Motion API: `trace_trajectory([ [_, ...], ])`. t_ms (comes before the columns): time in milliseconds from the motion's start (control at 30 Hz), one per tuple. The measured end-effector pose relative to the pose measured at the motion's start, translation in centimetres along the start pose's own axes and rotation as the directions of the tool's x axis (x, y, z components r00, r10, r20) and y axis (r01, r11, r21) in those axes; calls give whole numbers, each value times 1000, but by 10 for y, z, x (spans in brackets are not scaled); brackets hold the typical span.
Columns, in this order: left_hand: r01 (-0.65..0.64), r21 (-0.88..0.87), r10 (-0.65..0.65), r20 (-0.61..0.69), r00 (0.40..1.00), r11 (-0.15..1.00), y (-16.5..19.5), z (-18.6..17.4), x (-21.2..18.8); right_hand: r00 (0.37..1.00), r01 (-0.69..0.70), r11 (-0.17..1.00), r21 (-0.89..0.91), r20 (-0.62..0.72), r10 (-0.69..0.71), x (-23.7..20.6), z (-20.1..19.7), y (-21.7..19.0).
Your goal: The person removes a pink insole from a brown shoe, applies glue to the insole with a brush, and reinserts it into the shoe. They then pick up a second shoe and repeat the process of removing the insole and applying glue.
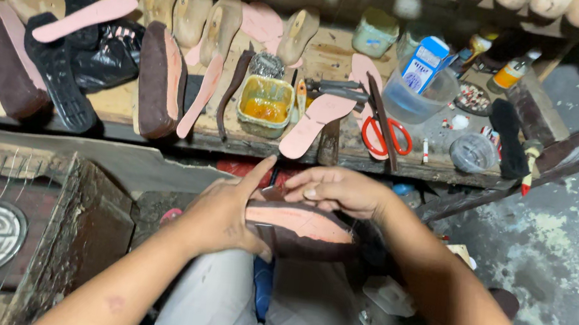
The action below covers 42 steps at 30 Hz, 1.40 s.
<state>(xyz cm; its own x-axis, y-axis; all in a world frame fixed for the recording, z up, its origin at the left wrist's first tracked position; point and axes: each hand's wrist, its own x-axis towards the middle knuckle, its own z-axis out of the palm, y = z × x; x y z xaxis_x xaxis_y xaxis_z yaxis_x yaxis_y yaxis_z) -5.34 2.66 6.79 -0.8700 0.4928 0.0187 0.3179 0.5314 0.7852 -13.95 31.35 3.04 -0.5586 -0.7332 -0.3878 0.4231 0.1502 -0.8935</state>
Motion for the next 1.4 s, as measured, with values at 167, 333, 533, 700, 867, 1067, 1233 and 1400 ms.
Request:
trace_trajectory([
  [167, 21, 369, 62, -212, 975, 929, 1, 26, -7, 988, 151, 918, -366, 44, -145, 26, 9, 24],
  [333, 13, 429, 87, -214, 973, 903, -8, 39, -12, 943, 200, 797, -569, -107, -314, 29, 33, 46],
  [533, 94, 421, 13, -245, 969, 902, -12, 33, -15, 867, 285, 717, -636, -148, -475, 29, 50, 51],
  [700, 167, 418, -91, -196, 976, 893, -12, 34, -14, 879, 194, 823, -534, -277, -387, 38, 62, 50],
  [867, 107, 327, -12, -279, 960, 939, -17, 35, -12, 891, 200, 796, -572, -232, -391, 42, 56, 51],
  [1067, 104, 314, -29, -232, 972, 944, -25, 37, -5, 914, 174, 874, -454, -256, -315, 39, 46, 57],
  [1233, 71, 304, 6, -245, 970, 950, -28, 38, -6, 910, 204, 875, -439, -245, -335, 38, 48, 57],
  [1400, 61, 281, 10, -246, 969, 958, -28, 37, -7, 912, 175, 878, -446, -263, -315, 38, 48, 56],
])
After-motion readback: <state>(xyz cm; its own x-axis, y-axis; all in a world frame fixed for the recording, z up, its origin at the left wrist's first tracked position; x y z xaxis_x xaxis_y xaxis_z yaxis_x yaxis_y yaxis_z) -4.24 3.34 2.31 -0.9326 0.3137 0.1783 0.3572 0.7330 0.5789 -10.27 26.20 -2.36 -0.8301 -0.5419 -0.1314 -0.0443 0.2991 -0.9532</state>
